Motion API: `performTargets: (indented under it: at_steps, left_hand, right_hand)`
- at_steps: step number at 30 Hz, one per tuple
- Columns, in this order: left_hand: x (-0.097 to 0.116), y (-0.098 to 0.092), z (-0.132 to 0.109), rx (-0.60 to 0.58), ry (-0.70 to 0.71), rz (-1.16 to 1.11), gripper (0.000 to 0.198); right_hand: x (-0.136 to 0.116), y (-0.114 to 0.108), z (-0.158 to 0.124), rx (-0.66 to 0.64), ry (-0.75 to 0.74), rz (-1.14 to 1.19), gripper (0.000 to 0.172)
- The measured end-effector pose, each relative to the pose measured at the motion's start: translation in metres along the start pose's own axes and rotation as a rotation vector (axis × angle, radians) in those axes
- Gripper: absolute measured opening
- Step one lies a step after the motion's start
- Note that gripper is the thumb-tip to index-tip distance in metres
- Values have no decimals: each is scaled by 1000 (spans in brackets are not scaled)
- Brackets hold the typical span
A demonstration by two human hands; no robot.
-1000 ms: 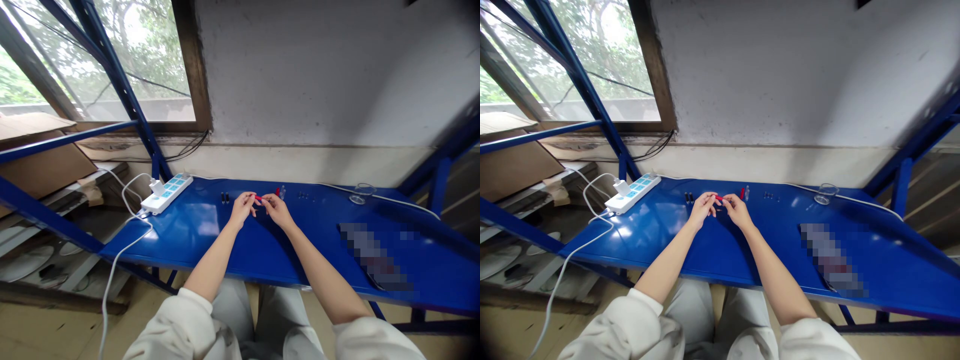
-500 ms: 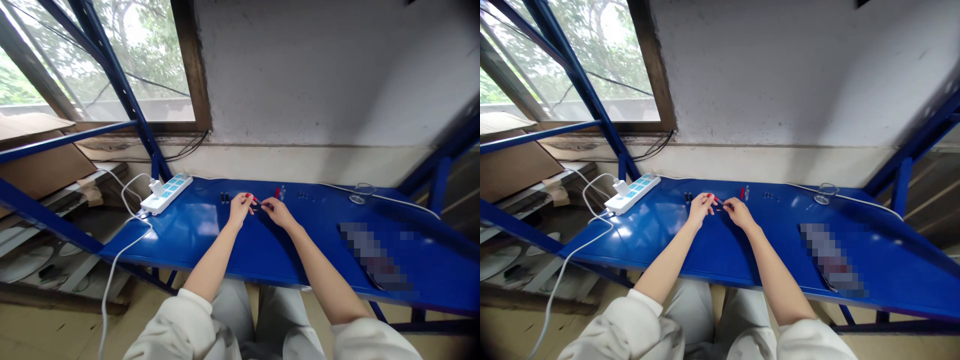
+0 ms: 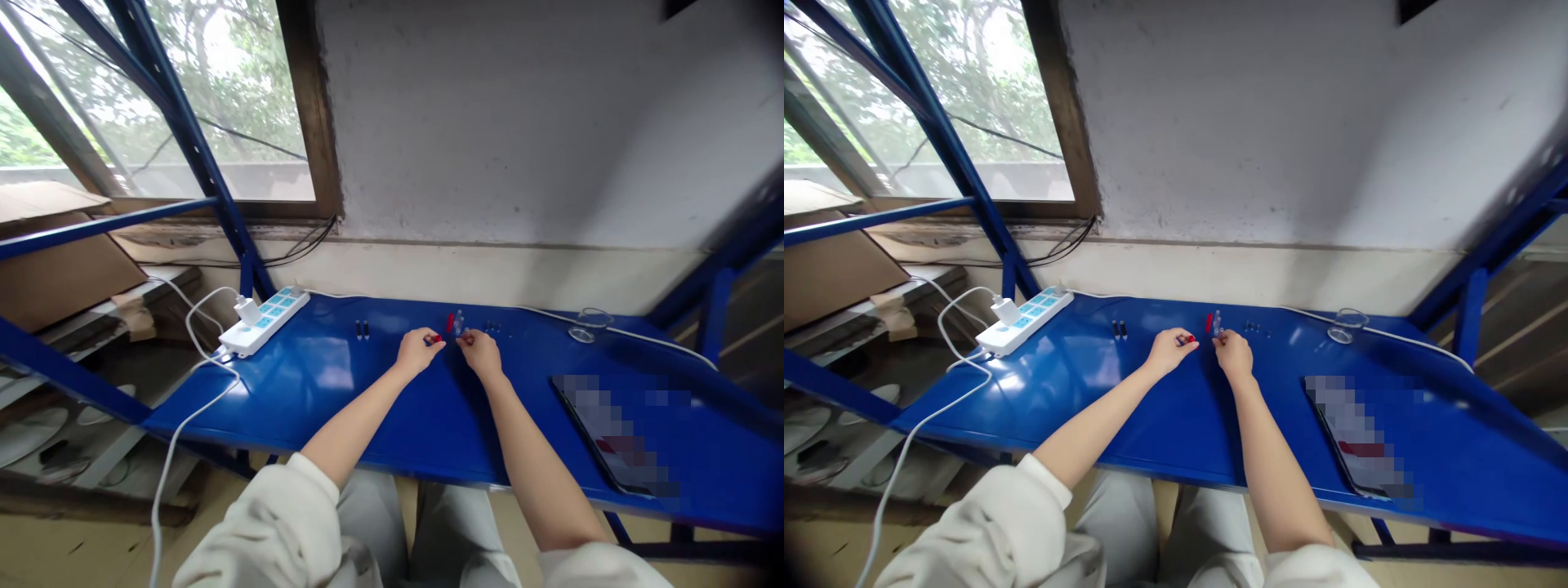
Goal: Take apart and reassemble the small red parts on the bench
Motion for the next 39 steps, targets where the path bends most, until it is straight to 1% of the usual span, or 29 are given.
performTargets:
  at_steps: [2, 5, 7, 11, 15, 21, 25, 28, 30, 32, 34, 36, 39]
  left_hand:
    - [2, 11, 10, -15, 1, 58, 13]
    - [2, 23, 21, 8, -17, 116, 13]
    - [0, 31, 24, 13, -27, 174, 12]
    - [-5, 43, 22, -18, -3, 378, 12]
    - [-7, 46, 23, -18, 26, 497, 13]
    - [-10, 49, 26, -4, -21, 546, 18]
    - [-8, 47, 26, 2, -43, 542, 20]
    - [-4, 38, 21, -1, -47, 531, 22]
    - [0, 24, 15, 7, -37, 539, 23]
    - [4, 5, 5, 35, -19, 559, 32]
    - [4, -17, -7, 61, -25, 584, 49]
    - [0, -40, -17, 93, -71, 615, 59]
    - [-9, -70, -25, 172, -168, 675, 63]
  right_hand:
    - [-1, 1, -1, 8, -3, 0, 16]
    - [1, 3, -2, 4, 12, -24, 18]
    - [2, 5, -1, 0, 13, -40, 19]
    - [4, 7, 1, 2, 11, -60, 22]
    - [3, 6, 1, -13, 6, -110, 23]
    - [2, 4, 0, -16, 22, -117, 26]
    - [4, 5, 0, -19, 41, -130, 27]
    - [2, 5, -2, -40, 45, -160, 27]
    - [-1, 3, -4, -61, 43, -198, 28]
    - [-6, -1, -8, -74, 27, -259, 29]
    - [-13, -5, -12, -73, -4, -321, 30]
    - [-20, -8, -16, -73, -27, -344, 29]
    - [-31, -6, -20, -77, -96, -291, 27]
Point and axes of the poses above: each hand's wrist, its own z-axis towards the middle knuckle, its own y-axis out of the palm, x = y × z, the point moved 7 cm from there along z, towards the middle knuckle, and after that the axes turned 9 degrees about x, right-handed, at the moved point
